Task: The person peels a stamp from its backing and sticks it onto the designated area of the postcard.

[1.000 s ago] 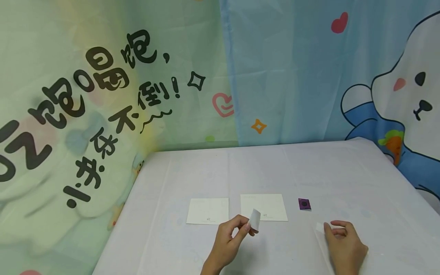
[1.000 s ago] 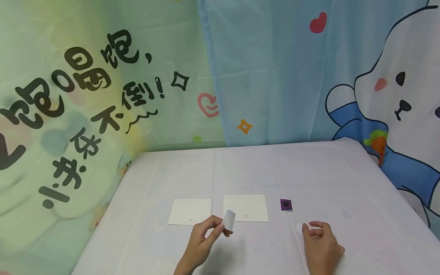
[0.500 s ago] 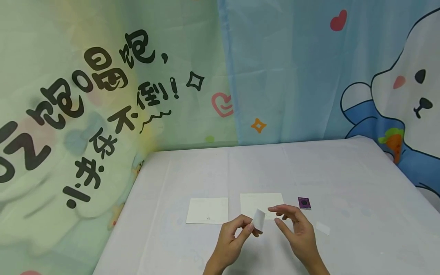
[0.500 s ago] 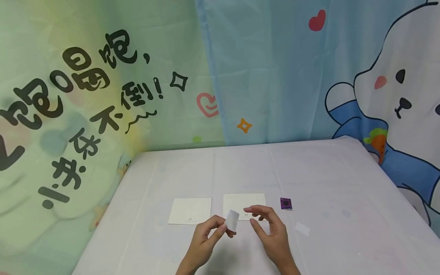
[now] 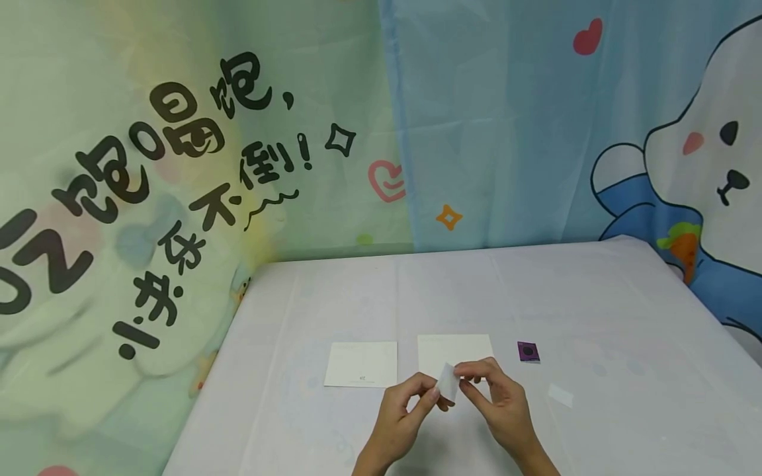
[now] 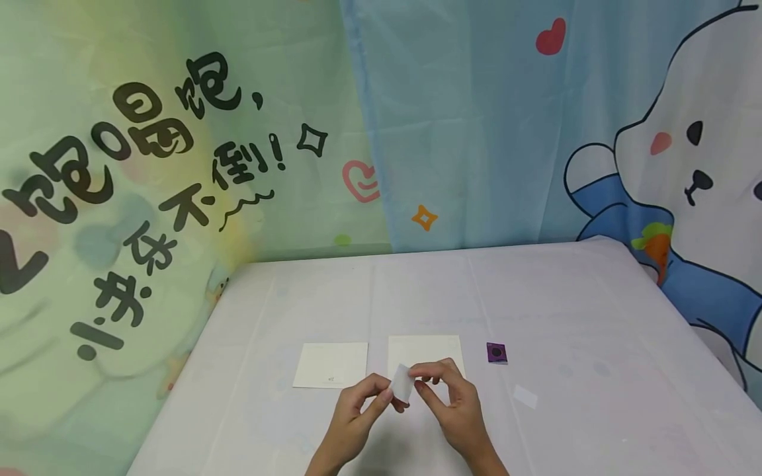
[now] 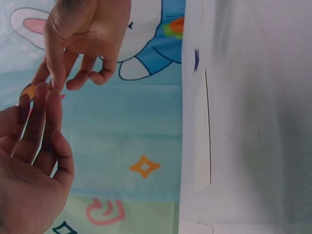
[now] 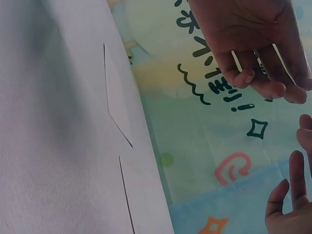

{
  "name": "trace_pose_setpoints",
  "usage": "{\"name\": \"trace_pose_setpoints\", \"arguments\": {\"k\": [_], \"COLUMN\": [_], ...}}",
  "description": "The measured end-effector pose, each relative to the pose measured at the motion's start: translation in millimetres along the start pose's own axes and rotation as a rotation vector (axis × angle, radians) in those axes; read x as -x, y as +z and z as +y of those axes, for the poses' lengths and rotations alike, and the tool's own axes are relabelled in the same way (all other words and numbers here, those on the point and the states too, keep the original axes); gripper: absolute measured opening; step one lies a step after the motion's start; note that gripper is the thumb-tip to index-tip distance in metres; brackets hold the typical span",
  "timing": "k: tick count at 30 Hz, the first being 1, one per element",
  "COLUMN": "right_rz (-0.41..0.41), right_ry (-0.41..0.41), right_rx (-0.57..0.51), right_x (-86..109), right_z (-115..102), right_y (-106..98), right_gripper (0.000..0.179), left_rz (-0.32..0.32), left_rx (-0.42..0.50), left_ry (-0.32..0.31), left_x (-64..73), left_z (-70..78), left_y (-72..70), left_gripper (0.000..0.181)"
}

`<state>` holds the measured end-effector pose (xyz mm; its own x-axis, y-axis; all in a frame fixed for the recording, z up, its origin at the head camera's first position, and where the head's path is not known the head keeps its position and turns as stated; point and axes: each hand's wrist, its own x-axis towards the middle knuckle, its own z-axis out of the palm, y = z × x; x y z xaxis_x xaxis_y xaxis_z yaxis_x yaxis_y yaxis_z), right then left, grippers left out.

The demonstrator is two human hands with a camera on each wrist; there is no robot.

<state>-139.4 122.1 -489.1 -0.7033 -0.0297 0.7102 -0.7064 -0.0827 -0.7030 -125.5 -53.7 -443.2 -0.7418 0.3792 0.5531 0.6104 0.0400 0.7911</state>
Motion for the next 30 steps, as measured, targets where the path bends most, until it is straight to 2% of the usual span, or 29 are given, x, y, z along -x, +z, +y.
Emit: {"name": "trace_pose_setpoints", "arguments": {"k": [6, 14, 30], "right_rz": [0.025, 0.041, 0.038], "right_ry": [0.007, 0.108, 0.086], "right_rx": [0.078, 0.196, 0.193], "right_x": [1.2, 1.7, 0.6], "right_z": [0.7, -2.6, -3.7], "right_y": [-0.6, -1.9, -2.8], "right_gripper": [0.040, 0.037, 0.038], "left_rz": [-0.002, -0.008, 0.005], "left_rx": [-0.014, -0.011, -0.055], "left_ry": [-0.002, 0.003, 0.022], "left_x": [-0.2, 0.2, 0.2], "left_z": [0.4, -1.7, -1.8], "left_y": [-0.1, 0.0, -0.2], "left_gripper": [0.013, 0.013, 0.013]}}
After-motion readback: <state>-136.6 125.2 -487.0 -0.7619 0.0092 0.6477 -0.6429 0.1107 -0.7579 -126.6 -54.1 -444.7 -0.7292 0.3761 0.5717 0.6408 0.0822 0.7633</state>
